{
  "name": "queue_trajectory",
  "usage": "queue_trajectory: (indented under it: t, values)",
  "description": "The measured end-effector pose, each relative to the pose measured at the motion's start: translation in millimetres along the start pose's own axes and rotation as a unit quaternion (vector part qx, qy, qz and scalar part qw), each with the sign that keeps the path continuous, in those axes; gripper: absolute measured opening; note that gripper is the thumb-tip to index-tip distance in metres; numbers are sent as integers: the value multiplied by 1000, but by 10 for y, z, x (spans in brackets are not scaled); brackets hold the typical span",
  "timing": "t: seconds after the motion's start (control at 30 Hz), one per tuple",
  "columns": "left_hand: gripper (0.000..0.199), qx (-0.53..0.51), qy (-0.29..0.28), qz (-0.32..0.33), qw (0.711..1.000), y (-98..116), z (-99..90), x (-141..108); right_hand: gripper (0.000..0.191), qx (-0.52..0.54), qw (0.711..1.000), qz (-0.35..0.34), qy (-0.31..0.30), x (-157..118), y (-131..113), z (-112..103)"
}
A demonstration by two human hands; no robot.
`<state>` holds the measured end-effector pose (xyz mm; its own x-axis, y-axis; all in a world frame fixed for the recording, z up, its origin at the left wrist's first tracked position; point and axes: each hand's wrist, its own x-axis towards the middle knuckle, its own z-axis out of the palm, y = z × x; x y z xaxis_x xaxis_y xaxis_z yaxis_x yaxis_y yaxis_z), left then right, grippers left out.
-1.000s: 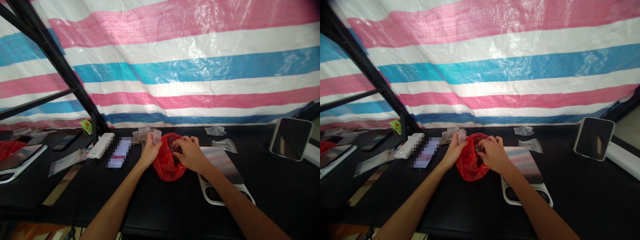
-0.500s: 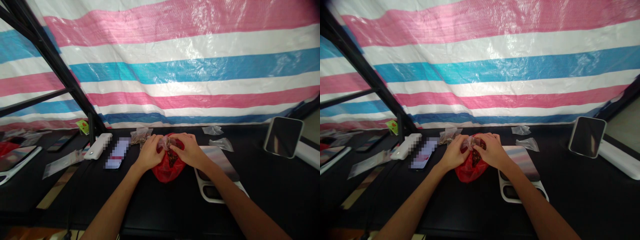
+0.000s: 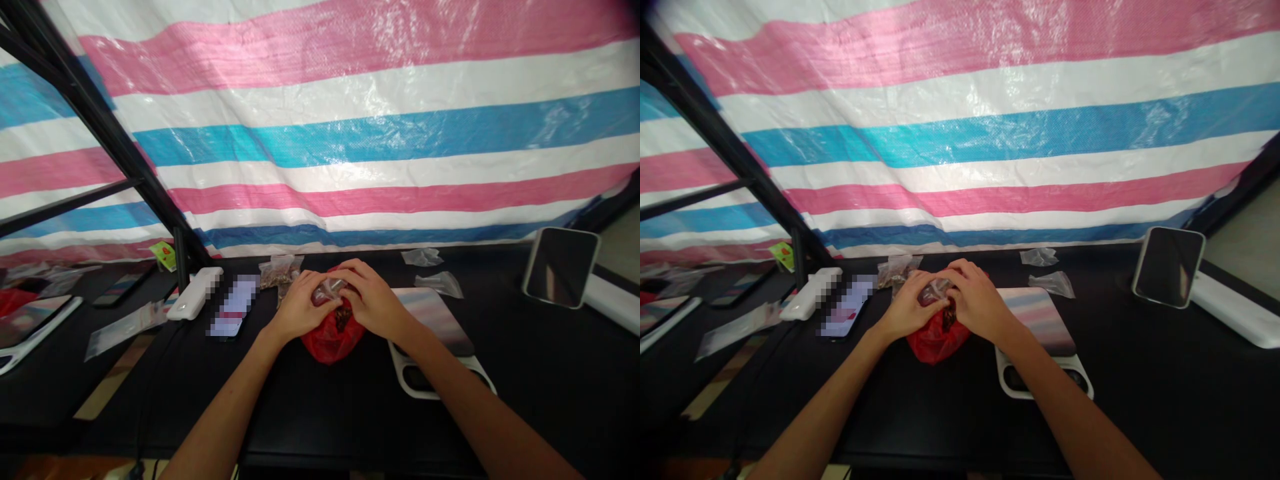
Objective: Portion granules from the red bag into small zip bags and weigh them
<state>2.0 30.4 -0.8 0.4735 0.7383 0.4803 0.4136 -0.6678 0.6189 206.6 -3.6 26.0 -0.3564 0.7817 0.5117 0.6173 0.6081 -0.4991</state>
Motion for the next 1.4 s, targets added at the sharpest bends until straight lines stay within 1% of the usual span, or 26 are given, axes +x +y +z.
queue_trajectory:
  t: [0.07,0.13,0.2,0.3,0.37,0.43,0.53,0.6,0.67,0.73,0.77,0.83,0.93,0.97,1.03,1.13,1.2,1.3,1.37,1.4]
  values:
    - [34,1,0,3,1000,-5,7,-2,43,44,999,-8,-2,-1,-7,1]
    - [33,19,-6,6,1000,-16,6,-2,35,68,998,-2,-7,0,1,2]
    - [35,43,-14,9,999,-29,5,-5,28,70,997,9,-9,2,15,3]
    - [40,54,-14,7,998,-58,22,-16,28,52,998,21,-6,2,22,9]
    - [43,36,-2,-6,999,-88,48,-28,29,49,998,30,6,4,15,24]
    - [47,12,8,-20,1000,-129,76,-39,27,64,996,53,24,9,11,50]
    - [51,-15,3,-37,999,-184,106,-47,25,105,988,99,49,19,24,89]
    - [50,-10,1,-40,999,-194,107,-46,24,112,985,115,71,21,38,100]
    - [56,20,10,-28,999,-172,94,-41,24,97,986,103,84,17,44,96]
    - [59,54,20,-10,998,-129,72,-33,24,87,991,70,80,12,39,88]
    - [57,67,22,-3,998,-107,62,-29,25,93,992,53,72,12,35,85]
    - [44,77,21,0,997,-78,47,-21,26,127,990,36,55,16,33,87]
    - [33,72,26,-32,997,-86,48,-11,28,153,985,51,60,26,63,93]
    - [31,70,30,-49,996,-99,51,-8,28,137,986,60,70,27,83,92]
    - [26,67,41,-86,993,-131,59,-4,30,64,992,71,81,22,130,85]
    - [23,45,60,-129,989,-162,70,-3,33,-74,994,68,42,-1,209,80]
    - [22,11,61,-146,987,-158,78,-7,34,-132,988,73,11,-23,263,90]
    - [23,-41,16,-173,984,-125,95,-14,33,-147,982,120,-24,-55,334,106]
    - [22,-75,-8,-192,979,-102,101,-9,32,-130,981,145,-25,-61,360,99]
    - [22,-95,-8,-197,976,-94,100,-2,32,-119,982,145,-15,-57,361,86]
